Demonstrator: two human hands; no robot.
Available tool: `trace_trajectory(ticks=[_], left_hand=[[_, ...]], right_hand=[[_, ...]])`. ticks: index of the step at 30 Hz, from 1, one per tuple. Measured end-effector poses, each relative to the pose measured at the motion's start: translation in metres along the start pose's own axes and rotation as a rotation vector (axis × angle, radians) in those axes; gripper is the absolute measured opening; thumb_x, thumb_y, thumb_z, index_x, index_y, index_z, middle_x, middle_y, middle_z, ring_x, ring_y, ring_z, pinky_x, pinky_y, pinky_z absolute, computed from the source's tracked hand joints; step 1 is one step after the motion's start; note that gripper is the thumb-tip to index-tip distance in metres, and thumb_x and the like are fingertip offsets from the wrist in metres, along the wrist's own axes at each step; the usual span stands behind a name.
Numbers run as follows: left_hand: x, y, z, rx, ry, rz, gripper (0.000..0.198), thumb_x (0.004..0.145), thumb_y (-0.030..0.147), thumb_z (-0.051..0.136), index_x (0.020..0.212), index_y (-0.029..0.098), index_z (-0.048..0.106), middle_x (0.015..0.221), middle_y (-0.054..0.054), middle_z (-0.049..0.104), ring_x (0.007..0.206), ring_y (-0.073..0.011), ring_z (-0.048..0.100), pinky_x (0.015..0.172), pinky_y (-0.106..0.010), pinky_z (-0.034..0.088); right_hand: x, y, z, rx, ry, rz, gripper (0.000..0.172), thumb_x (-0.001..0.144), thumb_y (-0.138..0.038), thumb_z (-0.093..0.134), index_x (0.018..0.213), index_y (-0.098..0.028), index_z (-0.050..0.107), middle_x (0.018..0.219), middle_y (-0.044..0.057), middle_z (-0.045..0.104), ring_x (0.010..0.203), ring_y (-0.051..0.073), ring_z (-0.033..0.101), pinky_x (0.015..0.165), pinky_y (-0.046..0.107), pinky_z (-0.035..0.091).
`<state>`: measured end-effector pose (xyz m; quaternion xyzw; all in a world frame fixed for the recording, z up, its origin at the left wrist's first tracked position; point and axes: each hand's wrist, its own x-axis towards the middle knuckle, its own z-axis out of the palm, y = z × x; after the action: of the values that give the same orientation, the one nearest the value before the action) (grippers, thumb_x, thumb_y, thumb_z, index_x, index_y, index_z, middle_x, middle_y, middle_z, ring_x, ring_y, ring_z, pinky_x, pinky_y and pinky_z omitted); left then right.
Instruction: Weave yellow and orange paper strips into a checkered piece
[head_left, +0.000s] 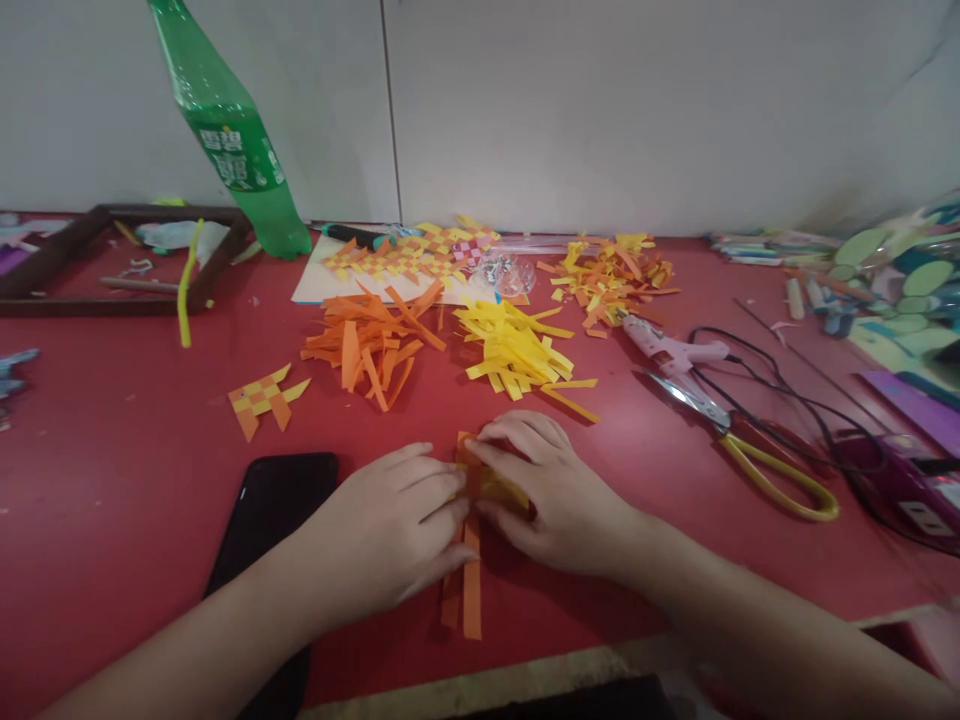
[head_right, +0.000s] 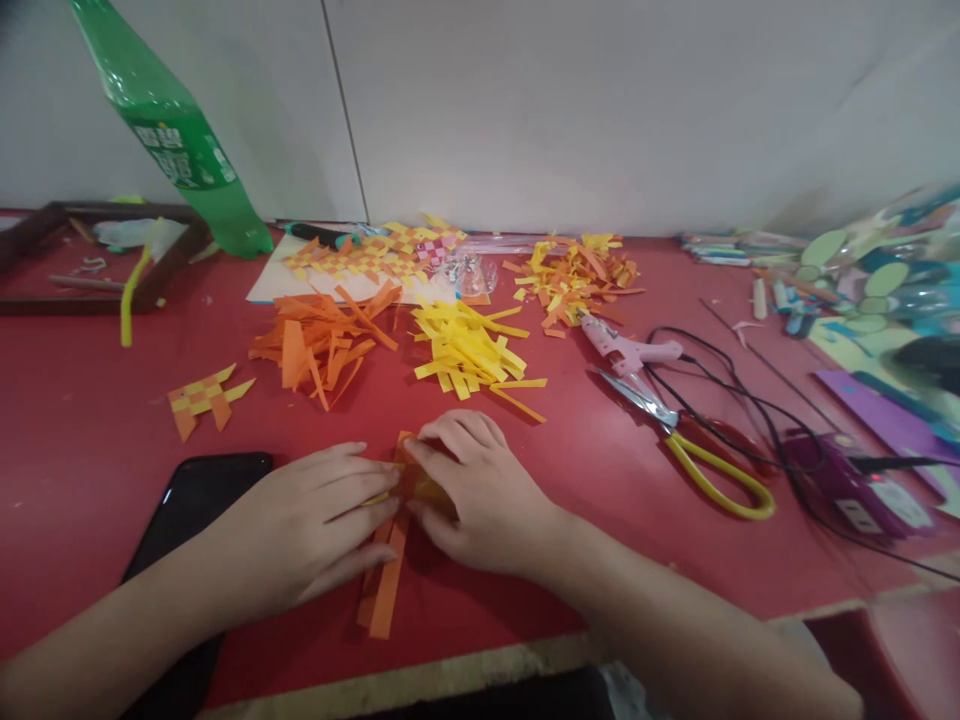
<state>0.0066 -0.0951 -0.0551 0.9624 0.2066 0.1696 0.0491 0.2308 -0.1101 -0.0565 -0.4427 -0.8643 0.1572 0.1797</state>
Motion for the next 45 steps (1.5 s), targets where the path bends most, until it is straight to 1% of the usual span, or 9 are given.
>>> trace_trajectory(ticks=[5,12,16,21,25,28,37,41,45], left_hand=[[-0.0006,0.0007,-0.0013,0.005,0.023,0.024,0.031,0.096,0.035,0.05,0.098,0.011,0.07,0.101,-0.01,0.074,0.094,-0.0251,0.067,0.096,-0.046,0.05],[0.0009,0.0009,-0.0032,-0.012,-0.018,-0.012,0.031,0.095,0.037,0.051,0.096,0.012,0.069,0.098,-0.01,0.073,0.093,-0.0265,0.066,0.094,-0.048,0.049],[-0.0005,0.0011,-0.0027,-0.021,-0.025,-0.022,0.029,0.094,0.038,0.054,0.096,0.013,0.069,0.099,-0.01,0.073,0.095,-0.0263,0.065,0.096,-0.048,0.047],[-0.0016,0.0012,-0.0004,-0.036,-0.005,-0.024,0.03,0.095,0.038,0.052,0.096,0.015,0.07,0.097,-0.007,0.075,0.092,-0.0246,0.065,0.096,-0.046,0.046],[-0.0012,0.0006,-0.0008,-0.022,0.011,-0.024,0.032,0.095,0.04,0.051,0.095,0.015,0.071,0.1,-0.007,0.075,0.092,-0.0247,0.065,0.095,-0.046,0.045],[-0.0013,0.0004,-0.0015,-0.027,0.006,-0.026,0.032,0.095,0.04,0.051,0.096,0.015,0.071,0.101,-0.006,0.075,0.092,-0.0245,0.065,0.096,-0.045,0.044],[-0.0033,0.0003,-0.0042,-0.052,0.006,-0.031,0.024,0.094,0.03,0.053,0.104,0.015,0.069,0.107,-0.004,0.074,0.097,-0.0229,0.065,0.101,-0.045,0.041],[-0.0034,-0.0008,-0.0051,-0.044,0.005,-0.013,0.021,0.094,0.024,0.051,0.102,0.016,0.069,0.109,-0.004,0.074,0.099,-0.022,0.065,0.103,-0.045,0.039],[-0.0037,-0.0016,-0.0055,-0.031,-0.008,-0.003,0.021,0.095,0.024,0.05,0.101,0.017,0.069,0.107,-0.003,0.074,0.098,-0.0214,0.065,0.104,-0.046,0.038]], right_hand=[[-0.0002,0.0009,0.0,0.01,0.004,0.004,0.045,0.082,-0.028,0.061,0.126,-0.019,0.059,0.117,0.012,0.059,0.113,0.027,0.05,0.101,0.049,0.041],[0.0001,0.0015,0.0005,0.006,-0.006,0.01,0.045,0.083,-0.029,0.061,0.128,-0.019,0.058,0.118,0.011,0.059,0.113,0.027,0.049,0.101,0.047,0.04],[-0.0001,0.001,0.0003,0.03,0.005,0.011,0.044,0.083,-0.027,0.062,0.126,-0.021,0.058,0.118,0.01,0.06,0.113,0.026,0.051,0.101,0.047,0.039],[-0.0019,0.0005,-0.0001,0.051,0.046,-0.003,0.03,0.082,-0.027,0.063,0.112,-0.021,0.062,0.116,0.009,0.063,0.113,0.026,0.053,0.1,0.046,0.038],[-0.0027,-0.0015,-0.0007,0.041,0.034,0.018,0.024,0.082,-0.03,0.064,0.105,-0.022,0.065,0.118,0.009,0.062,0.114,0.027,0.053,0.099,0.046,0.037],[-0.0024,-0.0023,-0.0001,0.021,0.026,0.021,0.025,0.081,-0.031,0.065,0.105,-0.021,0.065,0.118,0.009,0.061,0.114,0.027,0.052,0.1,0.046,0.035],[-0.0023,-0.0026,0.0006,0.003,-0.002,0.05,0.029,0.078,-0.03,0.066,0.106,-0.023,0.063,0.12,0.006,0.06,0.115,0.025,0.051,0.105,0.046,0.029],[-0.0026,-0.0021,0.001,-0.001,-0.002,0.051,0.03,0.078,-0.032,0.067,0.106,-0.023,0.063,0.12,0.006,0.06,0.116,0.025,0.051,0.106,0.046,0.027],[-0.0022,-0.0006,0.0023,-0.01,0.004,0.046,0.03,0.079,-0.034,0.067,0.106,-0.023,0.063,0.12,0.006,0.06,0.117,0.025,0.051,0.106,0.046,0.027]])
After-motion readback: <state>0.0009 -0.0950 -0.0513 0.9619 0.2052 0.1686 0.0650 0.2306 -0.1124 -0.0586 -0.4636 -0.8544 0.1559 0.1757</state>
